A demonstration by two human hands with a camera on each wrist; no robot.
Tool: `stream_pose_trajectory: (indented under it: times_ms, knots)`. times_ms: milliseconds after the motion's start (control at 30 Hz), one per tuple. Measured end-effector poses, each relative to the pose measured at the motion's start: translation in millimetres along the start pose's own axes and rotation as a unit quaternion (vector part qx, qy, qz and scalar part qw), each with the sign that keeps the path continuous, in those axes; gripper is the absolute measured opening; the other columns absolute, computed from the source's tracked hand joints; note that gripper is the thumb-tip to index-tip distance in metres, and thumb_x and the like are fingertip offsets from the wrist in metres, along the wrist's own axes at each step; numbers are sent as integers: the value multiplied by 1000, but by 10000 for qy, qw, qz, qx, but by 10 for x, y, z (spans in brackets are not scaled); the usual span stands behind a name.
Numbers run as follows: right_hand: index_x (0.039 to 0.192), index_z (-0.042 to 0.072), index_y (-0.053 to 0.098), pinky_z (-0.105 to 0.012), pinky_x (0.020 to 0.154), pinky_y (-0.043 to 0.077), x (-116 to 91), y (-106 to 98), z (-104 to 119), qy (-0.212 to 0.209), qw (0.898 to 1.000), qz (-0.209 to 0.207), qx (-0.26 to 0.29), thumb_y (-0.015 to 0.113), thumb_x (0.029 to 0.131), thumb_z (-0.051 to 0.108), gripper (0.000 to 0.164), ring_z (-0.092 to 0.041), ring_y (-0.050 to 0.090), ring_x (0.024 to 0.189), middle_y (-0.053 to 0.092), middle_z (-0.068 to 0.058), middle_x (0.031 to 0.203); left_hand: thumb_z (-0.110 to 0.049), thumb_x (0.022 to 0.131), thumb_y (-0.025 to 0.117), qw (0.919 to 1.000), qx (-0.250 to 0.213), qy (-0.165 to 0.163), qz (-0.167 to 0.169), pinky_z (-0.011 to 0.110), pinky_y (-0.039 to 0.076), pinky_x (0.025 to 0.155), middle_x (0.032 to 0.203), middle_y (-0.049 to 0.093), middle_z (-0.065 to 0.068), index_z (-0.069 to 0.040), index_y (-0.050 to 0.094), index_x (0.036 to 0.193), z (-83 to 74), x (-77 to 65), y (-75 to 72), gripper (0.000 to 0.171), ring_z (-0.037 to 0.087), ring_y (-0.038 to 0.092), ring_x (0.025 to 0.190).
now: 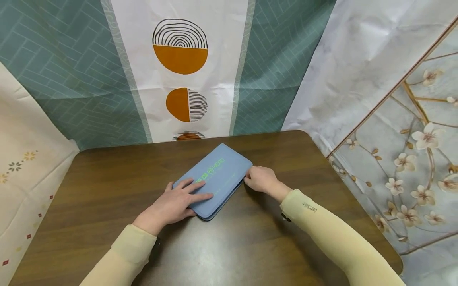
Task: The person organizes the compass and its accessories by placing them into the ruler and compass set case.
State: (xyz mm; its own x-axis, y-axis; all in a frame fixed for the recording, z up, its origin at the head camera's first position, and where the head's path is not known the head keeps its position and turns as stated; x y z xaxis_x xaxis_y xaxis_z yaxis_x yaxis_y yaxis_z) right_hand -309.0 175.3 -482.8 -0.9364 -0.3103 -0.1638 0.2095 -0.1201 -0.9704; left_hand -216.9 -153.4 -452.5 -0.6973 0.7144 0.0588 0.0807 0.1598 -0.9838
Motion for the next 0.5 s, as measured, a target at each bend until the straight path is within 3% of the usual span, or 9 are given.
stream_pose_trajectory:
  times_ms: [133,500]
  knots:
    - [60,20,49,-35,56,38,-297,-172,389,-22,9998,135,-147,63,111,24,53,-15,45,56,44,4,55,-26,91,94,10000,17,42,0,82,45,102,168,51,8,-41,63,157,11,4,8,75,46,46,152]
    - [59,22,47,-32,54,38,-506,-88,772,-699,9963,-86,-485,68,110,26,55,-13,44,54,41,6,54,-28,90,95,9999,50,38,-88,81,47,100,167,52,7,-41,64,156,4,-18,-18,74,45,47,151]
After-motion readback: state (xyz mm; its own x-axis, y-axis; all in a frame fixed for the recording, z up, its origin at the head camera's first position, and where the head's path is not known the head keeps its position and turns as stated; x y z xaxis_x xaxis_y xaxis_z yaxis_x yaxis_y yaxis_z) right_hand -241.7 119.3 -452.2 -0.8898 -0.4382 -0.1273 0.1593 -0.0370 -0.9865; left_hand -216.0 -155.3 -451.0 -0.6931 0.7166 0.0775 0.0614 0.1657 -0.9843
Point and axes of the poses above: each hand's wrist, its own x-axis towards the middle knuckle, its own y-axis out of the palm, z = x × y, the point moved 2 cm from there along x, towards the middle knuckle
